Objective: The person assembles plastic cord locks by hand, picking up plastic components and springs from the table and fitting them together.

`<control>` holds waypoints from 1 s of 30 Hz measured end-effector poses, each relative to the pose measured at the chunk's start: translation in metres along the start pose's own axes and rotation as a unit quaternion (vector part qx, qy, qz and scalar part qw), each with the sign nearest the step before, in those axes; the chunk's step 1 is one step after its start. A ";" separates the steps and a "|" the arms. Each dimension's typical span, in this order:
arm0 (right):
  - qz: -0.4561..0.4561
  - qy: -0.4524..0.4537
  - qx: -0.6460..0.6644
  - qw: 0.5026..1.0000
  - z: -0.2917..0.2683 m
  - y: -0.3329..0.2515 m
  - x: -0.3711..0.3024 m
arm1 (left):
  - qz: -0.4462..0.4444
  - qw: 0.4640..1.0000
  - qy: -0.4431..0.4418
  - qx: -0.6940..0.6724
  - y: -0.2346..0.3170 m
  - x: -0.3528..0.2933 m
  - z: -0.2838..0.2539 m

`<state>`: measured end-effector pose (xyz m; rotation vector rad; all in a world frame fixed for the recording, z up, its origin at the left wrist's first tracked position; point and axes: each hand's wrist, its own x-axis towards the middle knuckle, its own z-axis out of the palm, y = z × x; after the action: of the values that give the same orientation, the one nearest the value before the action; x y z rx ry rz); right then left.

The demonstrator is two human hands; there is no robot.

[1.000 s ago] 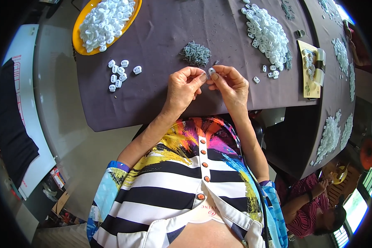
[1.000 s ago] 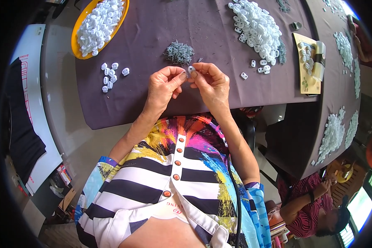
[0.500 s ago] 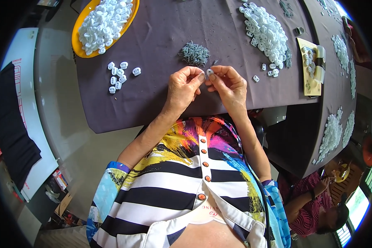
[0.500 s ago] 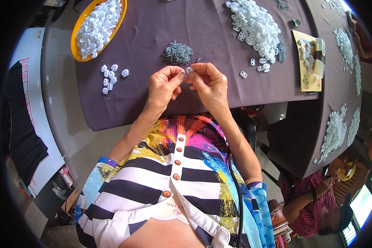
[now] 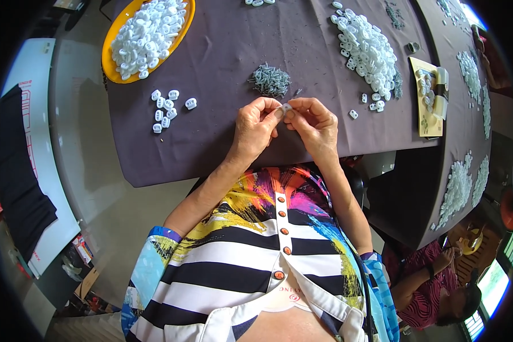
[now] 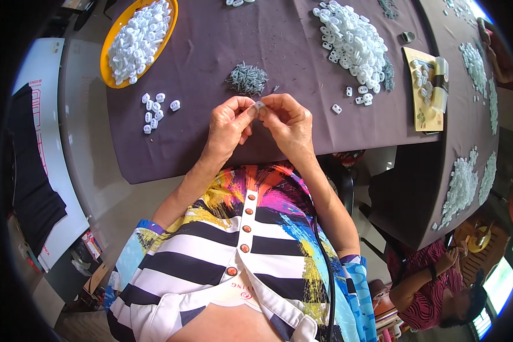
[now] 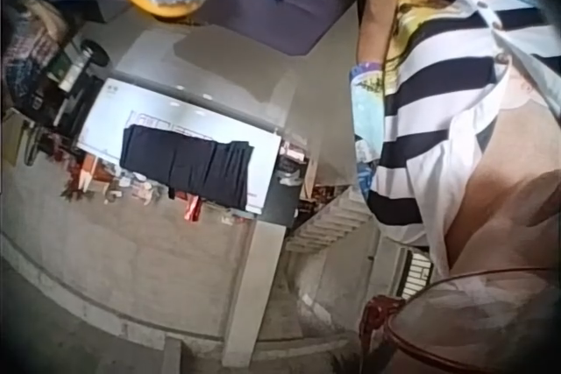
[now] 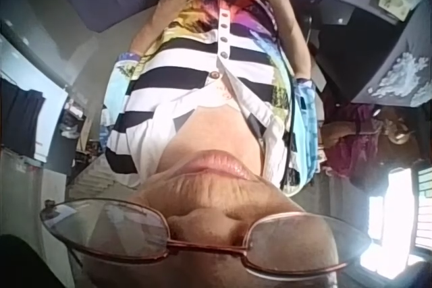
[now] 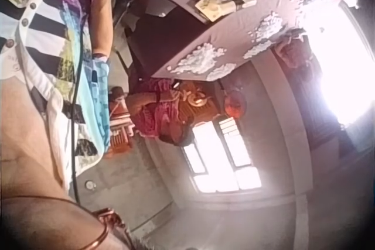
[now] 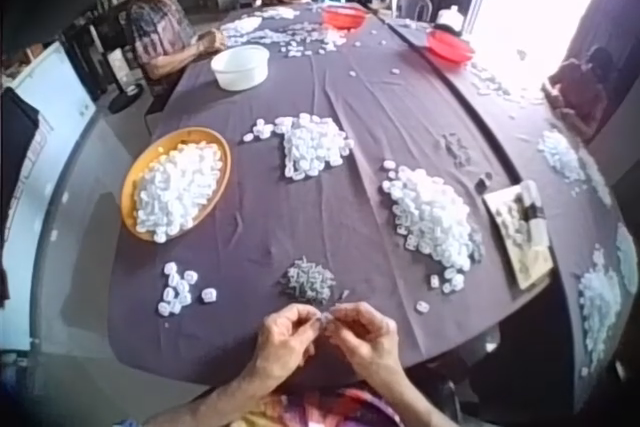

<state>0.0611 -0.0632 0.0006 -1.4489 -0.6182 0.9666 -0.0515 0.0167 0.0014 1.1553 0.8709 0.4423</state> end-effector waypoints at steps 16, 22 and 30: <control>-0.022 0.009 -0.007 1.000 0.003 0.003 0.001 | -0.048 0.988 0.000 -0.148 0.006 0.000 0.000; -0.054 -0.022 -0.085 0.995 0.001 0.002 0.000 | -0.064 0.988 0.008 -0.138 0.006 0.001 -0.003; -0.045 -0.067 -0.112 0.990 -0.005 -0.009 0.000 | -0.051 0.992 0.010 -0.115 0.006 -0.002 -0.002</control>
<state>0.0669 -0.0640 0.0095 -1.5463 -0.9069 0.9528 -0.0530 0.0188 0.0073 0.8928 0.8685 0.4574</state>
